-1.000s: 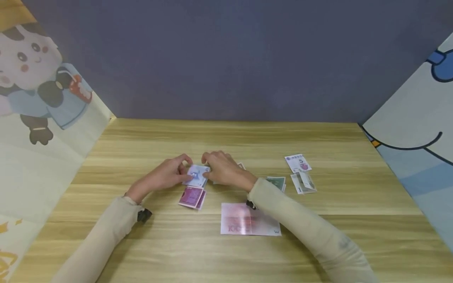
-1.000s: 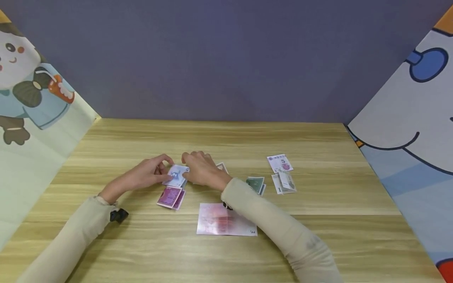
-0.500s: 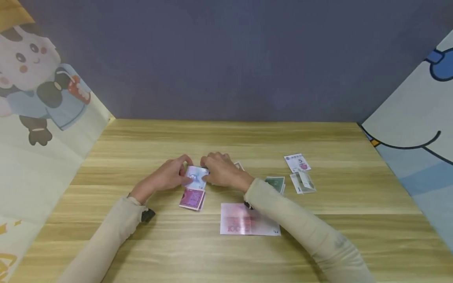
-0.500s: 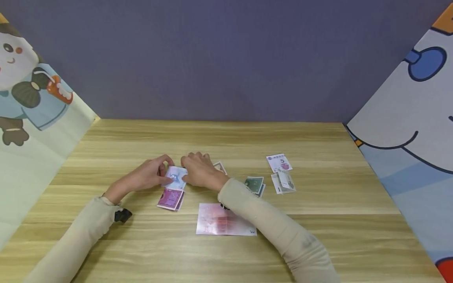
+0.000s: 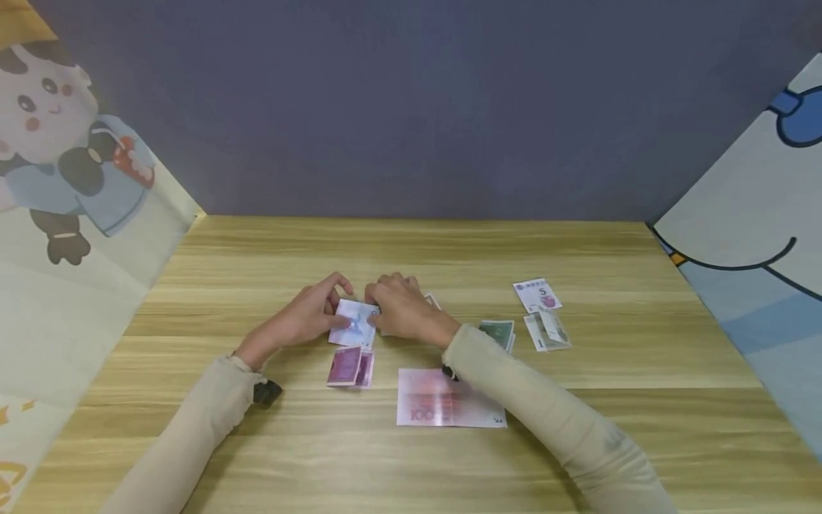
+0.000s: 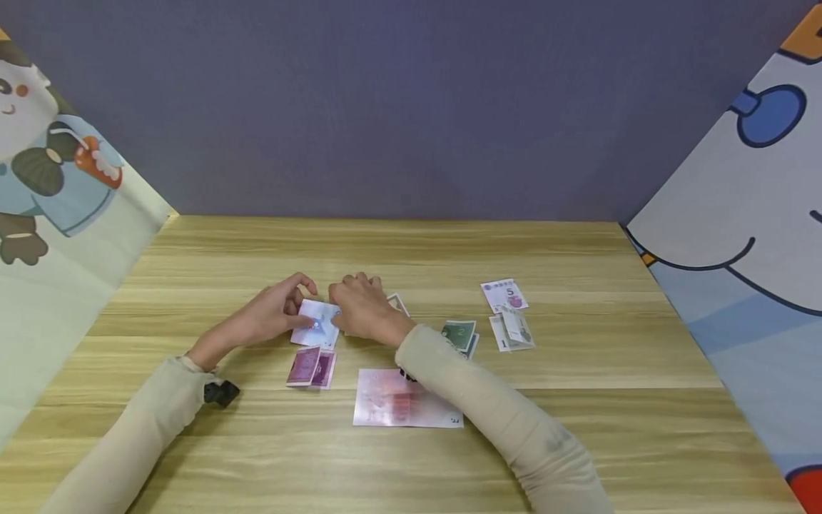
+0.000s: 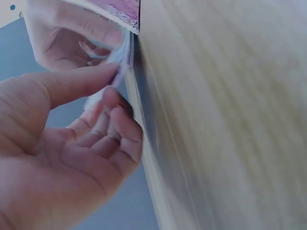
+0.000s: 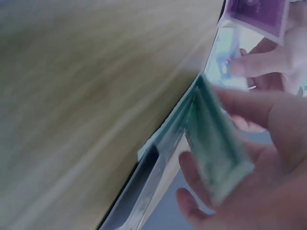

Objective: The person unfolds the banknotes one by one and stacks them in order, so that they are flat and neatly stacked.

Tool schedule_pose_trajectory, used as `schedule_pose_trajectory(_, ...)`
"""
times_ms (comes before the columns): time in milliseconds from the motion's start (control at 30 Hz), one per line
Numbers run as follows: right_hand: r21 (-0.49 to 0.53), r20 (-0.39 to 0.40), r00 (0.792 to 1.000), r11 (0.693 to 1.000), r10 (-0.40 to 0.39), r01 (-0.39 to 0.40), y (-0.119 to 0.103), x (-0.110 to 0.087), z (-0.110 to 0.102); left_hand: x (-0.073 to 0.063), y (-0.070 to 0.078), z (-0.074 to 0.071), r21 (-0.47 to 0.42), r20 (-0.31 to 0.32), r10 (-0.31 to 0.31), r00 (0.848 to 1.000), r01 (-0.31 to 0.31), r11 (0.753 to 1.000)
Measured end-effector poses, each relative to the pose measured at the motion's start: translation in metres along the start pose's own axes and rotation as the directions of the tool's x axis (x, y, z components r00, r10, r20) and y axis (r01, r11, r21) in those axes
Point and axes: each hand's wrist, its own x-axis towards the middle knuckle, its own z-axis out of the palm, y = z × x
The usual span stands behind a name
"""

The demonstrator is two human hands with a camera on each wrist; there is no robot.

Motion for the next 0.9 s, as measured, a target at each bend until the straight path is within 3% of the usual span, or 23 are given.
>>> schedule_pose_trajectory(200,0.127,-0.126,0.992,0.992,0.007,0.009,0.008,0.002,-0.008,0.003,-0.002,-0.001,-0.016,-0.06,0.04,0.997,-0.041,0.999)
schedule_pose_trajectory(367,0.283,-0.124,0.99,0.959,0.071,-0.034,0.013,0.002,-0.013,0.005,-0.003,-0.003,-0.079,-0.031,0.024,0.999,-0.027,0.997)
schedule_pose_trajectory(500,0.328,-0.172,0.979,0.943,0.107,-0.046,0.015,0.001,-0.014,0.005,0.0,-0.009,-0.119,-0.019,0.013,1.0,-0.015,0.993)
schedule_pose_trajectory(633,0.417,-0.232,0.965,0.909,0.125,-0.018,0.016,-0.002,-0.018,0.005,0.006,-0.015,-0.162,-0.034,0.001,0.999,-0.006,0.987)
schedule_pose_trajectory(800,0.532,-0.229,0.963,0.847,0.144,0.0,0.017,-0.01,-0.023,0.003,0.009,-0.014,-0.234,-0.053,-0.016,0.998,0.003,0.972)
schedule_pose_trajectory(900,0.545,-0.241,0.96,0.838,0.143,0.012,0.019,-0.015,-0.024,0.002,0.011,-0.013,-0.28,-0.065,-0.015,0.998,-0.004,0.96)
